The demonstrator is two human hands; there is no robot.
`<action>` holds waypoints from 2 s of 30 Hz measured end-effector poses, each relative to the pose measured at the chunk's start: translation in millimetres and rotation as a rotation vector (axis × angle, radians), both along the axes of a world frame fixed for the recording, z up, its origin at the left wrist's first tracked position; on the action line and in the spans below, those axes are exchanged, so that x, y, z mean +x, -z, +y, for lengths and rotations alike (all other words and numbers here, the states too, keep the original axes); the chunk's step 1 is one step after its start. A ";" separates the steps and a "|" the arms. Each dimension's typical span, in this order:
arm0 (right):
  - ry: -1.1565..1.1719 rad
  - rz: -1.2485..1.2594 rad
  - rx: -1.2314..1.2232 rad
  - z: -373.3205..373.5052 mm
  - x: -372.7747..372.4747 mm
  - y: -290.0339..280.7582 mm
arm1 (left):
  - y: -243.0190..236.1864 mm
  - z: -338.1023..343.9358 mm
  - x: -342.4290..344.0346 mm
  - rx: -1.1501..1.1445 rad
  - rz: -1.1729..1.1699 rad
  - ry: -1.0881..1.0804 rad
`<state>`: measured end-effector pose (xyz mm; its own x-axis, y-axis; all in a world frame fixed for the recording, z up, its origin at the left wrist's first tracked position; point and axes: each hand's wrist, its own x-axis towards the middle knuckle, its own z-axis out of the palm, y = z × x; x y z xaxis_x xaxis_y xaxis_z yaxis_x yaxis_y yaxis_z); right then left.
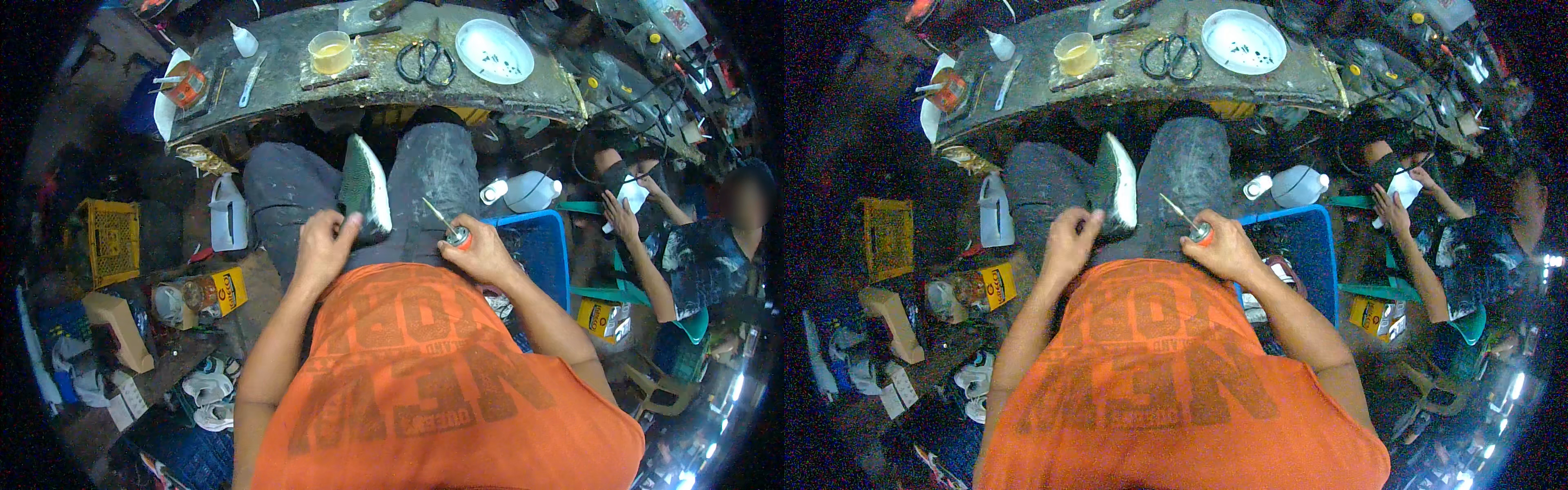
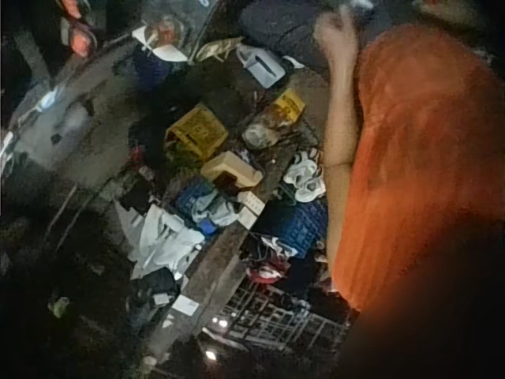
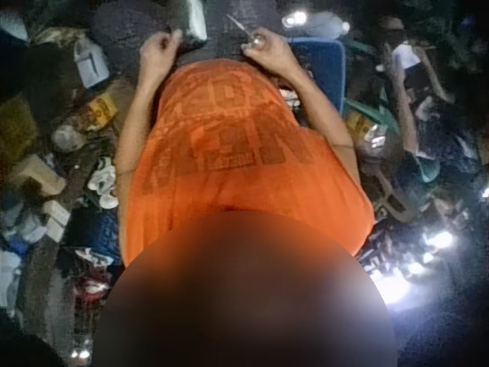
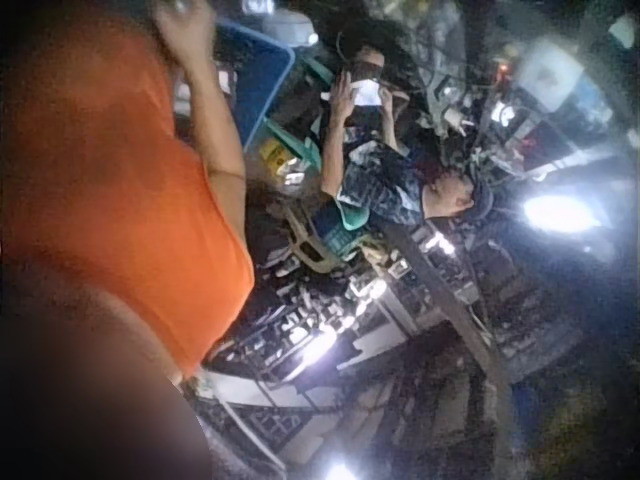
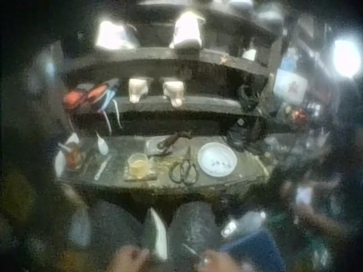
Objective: The person uses a screwdriver to scrape and separate the sole from a green shoe, then switches to a white shoe and uses a utility knife to trim excess material along the upper. The person continues scraping the white shoe with the screwdriver.
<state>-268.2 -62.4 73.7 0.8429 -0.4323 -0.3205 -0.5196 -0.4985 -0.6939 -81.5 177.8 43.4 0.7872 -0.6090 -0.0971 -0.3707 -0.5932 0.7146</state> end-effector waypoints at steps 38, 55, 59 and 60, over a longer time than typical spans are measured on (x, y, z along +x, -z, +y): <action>-0.128 0.153 -0.038 -16.1 43.6 -13.6 | 10.3 -84.1 -4.0 -0.693 0.477 -0.238; -0.107 0.003 -0.112 -7.6 34.3 -0.9 | 11.6 -97.9 -8.0 -0.683 0.503 -0.340; -0.114 -0.007 -0.122 -5.9 32.6 -0.4 | 11.1 -100.6 -5.1 -0.682 0.514 -0.362; -0.114 -0.016 -0.134 -5.9 32.4 -0.3 | 11.2 -101.0 -5.3 -0.706 0.535 -0.375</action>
